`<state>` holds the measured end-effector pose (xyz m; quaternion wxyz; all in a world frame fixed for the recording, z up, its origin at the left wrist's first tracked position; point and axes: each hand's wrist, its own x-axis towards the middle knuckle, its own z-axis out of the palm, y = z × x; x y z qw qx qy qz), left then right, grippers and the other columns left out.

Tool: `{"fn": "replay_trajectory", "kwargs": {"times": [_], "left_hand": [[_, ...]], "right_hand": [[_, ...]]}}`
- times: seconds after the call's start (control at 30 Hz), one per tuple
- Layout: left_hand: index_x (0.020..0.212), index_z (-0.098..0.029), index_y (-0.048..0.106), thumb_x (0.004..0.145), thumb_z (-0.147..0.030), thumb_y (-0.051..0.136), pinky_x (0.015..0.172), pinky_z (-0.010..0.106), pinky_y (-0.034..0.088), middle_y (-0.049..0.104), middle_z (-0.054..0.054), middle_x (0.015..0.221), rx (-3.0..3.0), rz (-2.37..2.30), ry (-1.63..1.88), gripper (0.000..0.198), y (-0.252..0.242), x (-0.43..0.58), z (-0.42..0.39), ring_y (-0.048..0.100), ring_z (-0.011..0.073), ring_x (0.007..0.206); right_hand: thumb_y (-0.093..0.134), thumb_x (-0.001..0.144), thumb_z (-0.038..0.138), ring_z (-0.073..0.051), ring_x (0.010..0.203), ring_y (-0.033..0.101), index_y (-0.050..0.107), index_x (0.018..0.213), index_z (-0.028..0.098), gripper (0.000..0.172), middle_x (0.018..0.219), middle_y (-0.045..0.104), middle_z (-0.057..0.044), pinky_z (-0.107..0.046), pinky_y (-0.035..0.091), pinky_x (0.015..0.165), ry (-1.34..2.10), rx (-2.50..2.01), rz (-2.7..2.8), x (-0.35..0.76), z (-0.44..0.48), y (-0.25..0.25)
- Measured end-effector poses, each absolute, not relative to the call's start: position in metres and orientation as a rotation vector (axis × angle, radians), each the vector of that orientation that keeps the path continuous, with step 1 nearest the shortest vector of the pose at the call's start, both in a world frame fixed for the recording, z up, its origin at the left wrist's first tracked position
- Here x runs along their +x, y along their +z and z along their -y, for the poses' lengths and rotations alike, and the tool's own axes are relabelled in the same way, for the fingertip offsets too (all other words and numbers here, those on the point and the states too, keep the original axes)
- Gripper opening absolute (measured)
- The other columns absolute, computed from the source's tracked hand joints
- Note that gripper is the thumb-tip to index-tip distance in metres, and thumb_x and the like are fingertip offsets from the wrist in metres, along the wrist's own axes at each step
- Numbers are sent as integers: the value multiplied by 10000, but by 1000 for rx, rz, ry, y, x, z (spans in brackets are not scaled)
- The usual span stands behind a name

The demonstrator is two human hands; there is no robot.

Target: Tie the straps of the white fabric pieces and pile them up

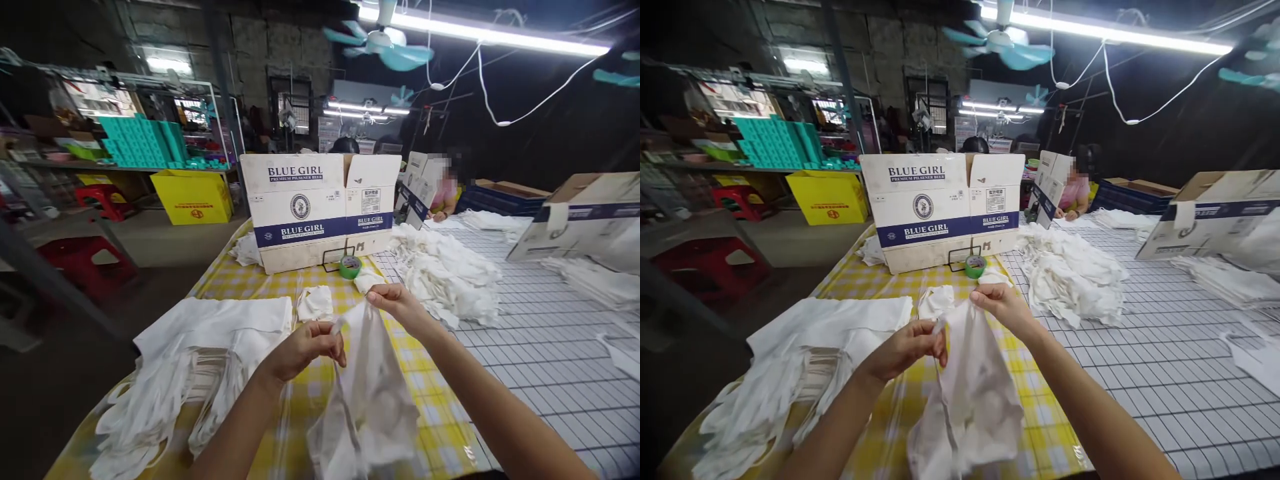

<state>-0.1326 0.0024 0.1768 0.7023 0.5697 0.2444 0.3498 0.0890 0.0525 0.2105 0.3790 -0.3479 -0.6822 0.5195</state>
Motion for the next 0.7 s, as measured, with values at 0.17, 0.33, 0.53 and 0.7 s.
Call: {"fn": "replay_trajectory", "kwargs": {"times": [0.17, 0.33, 0.53, 0.7], "left_hand": [[697, -127, 527, 808, -279, 485, 513, 245, 445, 596, 71, 854, 1127, -515, 793, 194, 185, -125, 1, 628, 154, 580], [711, -153, 495, 831, -330, 484, 281, 145, 187, 494, -37, 484, 1164, -773, 875, 214, 168, -125, -19, 309, 26, 285], [770, -164, 497, 805, -368, 529, 286, 122, 188, 469, -58, 458, 1067, -883, 1096, 210, 160, -128, -34, 288, 26, 306], [766, -168, 480, 778, -351, 557, 299, 138, 229, 470, -60, 487, 935, -954, 1339, 199, 147, -141, -39, 353, 41, 320]], "right_hand": [[647, 739, 435, -69, 487, 375, 475, 656, 174, 323, 567, 425, 48, -210, 281, 468, 1742, -922, 1329, 113, -36, 215], [659, 708, 470, -79, 507, 419, 534, 700, 164, 330, 603, 494, 28, -209, 303, 474, 1748, -1034, 1412, 123, -38, 210], [651, 687, 463, -80, 529, 422, 560, 672, 165, 312, 611, 509, 37, -203, 278, 468, 1425, -1161, 1905, 134, -57, 193], [689, 600, 353, -87, 491, 427, 598, 659, 174, 210, 563, 521, 46, -204, 283, 447, 1289, -1397, 2104, 151, -70, 163]]}}
